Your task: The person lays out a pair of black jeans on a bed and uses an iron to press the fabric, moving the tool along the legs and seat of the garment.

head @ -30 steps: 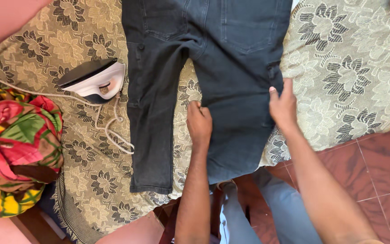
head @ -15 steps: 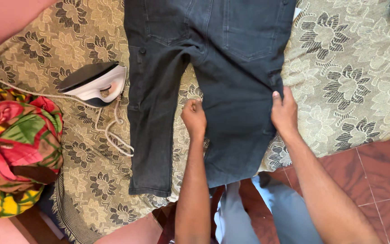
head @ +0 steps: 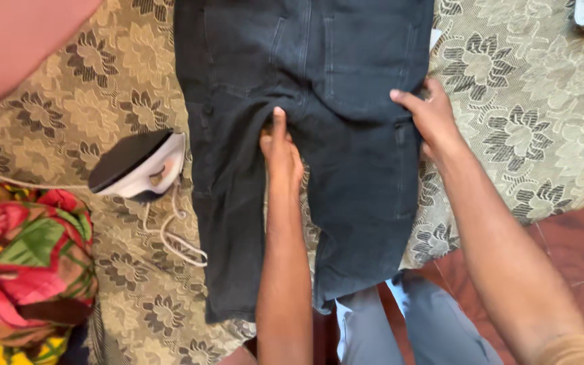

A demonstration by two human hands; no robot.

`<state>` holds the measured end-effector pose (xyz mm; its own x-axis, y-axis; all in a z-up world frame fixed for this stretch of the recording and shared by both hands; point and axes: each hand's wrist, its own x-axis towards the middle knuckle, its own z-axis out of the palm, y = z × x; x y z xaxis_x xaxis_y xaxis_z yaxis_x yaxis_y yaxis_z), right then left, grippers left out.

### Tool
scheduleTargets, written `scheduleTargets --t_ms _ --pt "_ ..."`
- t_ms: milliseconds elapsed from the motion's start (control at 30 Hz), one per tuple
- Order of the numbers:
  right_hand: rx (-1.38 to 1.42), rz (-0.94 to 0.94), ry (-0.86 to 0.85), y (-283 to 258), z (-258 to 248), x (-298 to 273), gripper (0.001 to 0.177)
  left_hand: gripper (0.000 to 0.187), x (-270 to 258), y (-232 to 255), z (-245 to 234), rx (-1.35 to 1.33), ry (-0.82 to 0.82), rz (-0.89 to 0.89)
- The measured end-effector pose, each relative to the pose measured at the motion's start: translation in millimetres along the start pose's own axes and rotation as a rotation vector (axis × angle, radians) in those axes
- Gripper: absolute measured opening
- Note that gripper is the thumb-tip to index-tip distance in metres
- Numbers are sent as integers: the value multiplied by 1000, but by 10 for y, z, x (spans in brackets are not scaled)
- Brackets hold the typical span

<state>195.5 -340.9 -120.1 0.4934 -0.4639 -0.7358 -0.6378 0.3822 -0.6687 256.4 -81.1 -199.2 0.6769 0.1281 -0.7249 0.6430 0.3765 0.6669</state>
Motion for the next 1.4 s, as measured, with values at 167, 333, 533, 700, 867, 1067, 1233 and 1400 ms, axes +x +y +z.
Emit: scheduleTargets --t_ms 167,333,533,700,867,1067,1233,1400 --pt "207 -94 -170 -317 47 -205 44 57 269 672 311 -293 -208 -241" --pt "342 -214 -233 -594 119 -361 56 53 541 1105 587 160 -244 -149" --pt "425 -472 -304 -911 91 -260 62 38 1117 1513 1101 151 -509 379" --pt "531 -502 -130 -863 -79 132 87 36 1318 1206 1187 35 -717 62" --pt "188 -157 125 -182 26 146 84 43 937 419 798 630 -635 219" --pt "235 -57 135 199 116 -112 54 17 896 24 500 636 -506 252" --pt "264 134 22 242 186 -313 54 29 550 31 284 426 -496 113" --pt "589 19 -91 419 125 -647 65 19 185 241 -52 620 -587 -28"
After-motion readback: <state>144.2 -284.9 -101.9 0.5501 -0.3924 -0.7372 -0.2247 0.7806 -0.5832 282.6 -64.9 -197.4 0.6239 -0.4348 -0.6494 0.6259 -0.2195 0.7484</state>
